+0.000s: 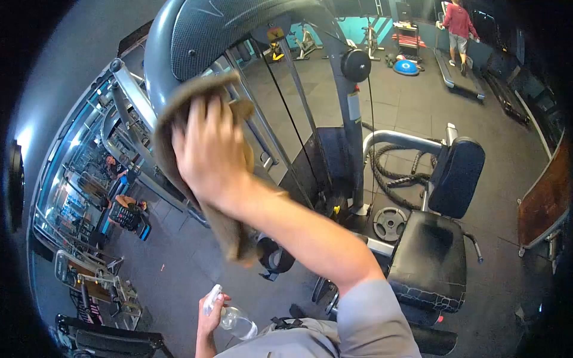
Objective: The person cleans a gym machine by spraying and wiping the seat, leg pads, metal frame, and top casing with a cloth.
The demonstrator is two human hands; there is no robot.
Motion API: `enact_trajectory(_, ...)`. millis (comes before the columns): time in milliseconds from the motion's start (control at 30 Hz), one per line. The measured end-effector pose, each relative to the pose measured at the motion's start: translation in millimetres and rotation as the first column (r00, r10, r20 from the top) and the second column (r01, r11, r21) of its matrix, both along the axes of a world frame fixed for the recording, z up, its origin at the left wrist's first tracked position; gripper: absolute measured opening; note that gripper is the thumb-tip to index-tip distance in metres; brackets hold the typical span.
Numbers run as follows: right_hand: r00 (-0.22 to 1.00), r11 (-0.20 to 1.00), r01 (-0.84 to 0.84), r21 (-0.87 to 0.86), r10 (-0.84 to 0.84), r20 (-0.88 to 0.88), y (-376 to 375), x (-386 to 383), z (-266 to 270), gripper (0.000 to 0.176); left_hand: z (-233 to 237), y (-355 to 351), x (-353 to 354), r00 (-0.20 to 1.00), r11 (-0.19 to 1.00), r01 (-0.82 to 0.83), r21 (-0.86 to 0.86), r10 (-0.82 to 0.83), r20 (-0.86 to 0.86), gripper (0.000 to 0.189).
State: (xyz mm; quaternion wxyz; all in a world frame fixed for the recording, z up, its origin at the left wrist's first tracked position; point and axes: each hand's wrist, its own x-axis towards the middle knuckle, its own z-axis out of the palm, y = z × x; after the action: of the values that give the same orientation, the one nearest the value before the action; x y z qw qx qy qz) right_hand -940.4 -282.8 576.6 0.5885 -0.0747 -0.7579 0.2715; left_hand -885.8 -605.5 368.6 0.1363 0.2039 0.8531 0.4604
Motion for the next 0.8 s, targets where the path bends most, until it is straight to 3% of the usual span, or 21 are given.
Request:
enact_trajectory(33,0.992,0.984,-0.126,-0.128,0.129,0.014,11.2,-5.1,22.5,0.059,-0.8,-2.7,4.1,1.0,1.0,-0.019,-0.01,0.02,0.006,0.037)
enact_trajectory(100,0.956,0.931,-0.293,-0.215,0.284,-0.075,32.4,-12.0,30.3,0.055,-3.6,-5.1,8.3,0.998,0.998,-0.057,0.018,0.057,0.017,0.035)
enact_trajectory(133,0.91,0.893,-0.408,-0.191,0.382,-0.159,47.6,-25.9,13.1,0.056,-5.0,-3.9,10.4,0.997,0.996,-0.076,0.036,0.075,0.027,0.034)
enact_trajectory(167,0.769,0.758,-0.628,-0.174,0.57,-0.289,56.0,-22.0,-2.1,0.054,0.6,-4.8,9.7,0.996,0.998,-0.066,0.0,0.066,0.06,0.035)
enact_trajectory(200,0.741,0.725,-0.666,-0.174,0.617,-0.266,64.2,-19.0,-28.6,0.049,-1.6,-4.2,11.2,0.993,0.995,-0.097,0.014,0.096,0.074,0.036)
enact_trajectory(233,0.708,0.678,-0.705,-0.207,0.653,-0.269,70.3,-22.8,-67.8,0.047,-4.5,-4.0,11.0,0.989,0.992,-0.122,0.027,0.119,0.083,0.037)
enact_trajectory(267,0.693,0.593,-0.703,-0.392,0.694,-0.195,80.7,-32.1,-125.8,0.045,-8.6,-4.0,9.6,0.992,0.993,-0.107,0.039,0.104,0.072,0.037)
enact_trajectory(367,0.42,0.187,-0.885,-0.426,0.715,-0.559,69.3,-53.2,-306.5,0.047,-19.2,1.1,1.2,0.998,0.999,-0.031,0.044,0.029,0.048,0.039)
enact_trajectory(400,0.48,0.193,-0.846,-0.497,0.681,-0.553,64.2,-40.1,-323.1,0.044,-19.7,1.6,-1.7,0.999,1.0,0.007,0.012,-0.008,0.051,0.039)
enact_trajectory(500,0.728,0.222,-0.593,-0.774,0.558,-0.398,46.1,4.2,-278.3,0.036,-19.6,10.3,-4.8,0.997,0.997,0.072,-0.013,-0.071,0.043,0.042)
enact_trajectory(567,0.722,0.081,-0.581,-0.81,0.51,-0.467,49.2,0.7,-241.7,0.031,-21.0,14.6,-4.4,0.996,0.996,0.086,0.008,-0.086,0.033,0.043)
enact_trajectory(600,0.622,-0.074,-0.65,-0.757,0.521,-0.585,57.2,-7.1,-230.4,0.032,-23.3,15.9,-5.1,0.995,0.995,0.092,0.026,-0.093,0.03,0.043)
enact_trajectory(700,0.751,0.509,-0.638,-0.577,0.575,-0.323,67.6,-24.5,-159.8,0.033,-26.6,19.7,-2.7,0.993,0.993,0.101,0.064,-0.104,0.051,0.043)
enact_trajectory(800,0.762,0.513,-0.615,-0.599,0.582,-0.285,60.7,4.7,-143.6,0.036,-28.3,20.1,0.0,0.991,0.992,0.107,0.073,-0.112,0.07,0.043)
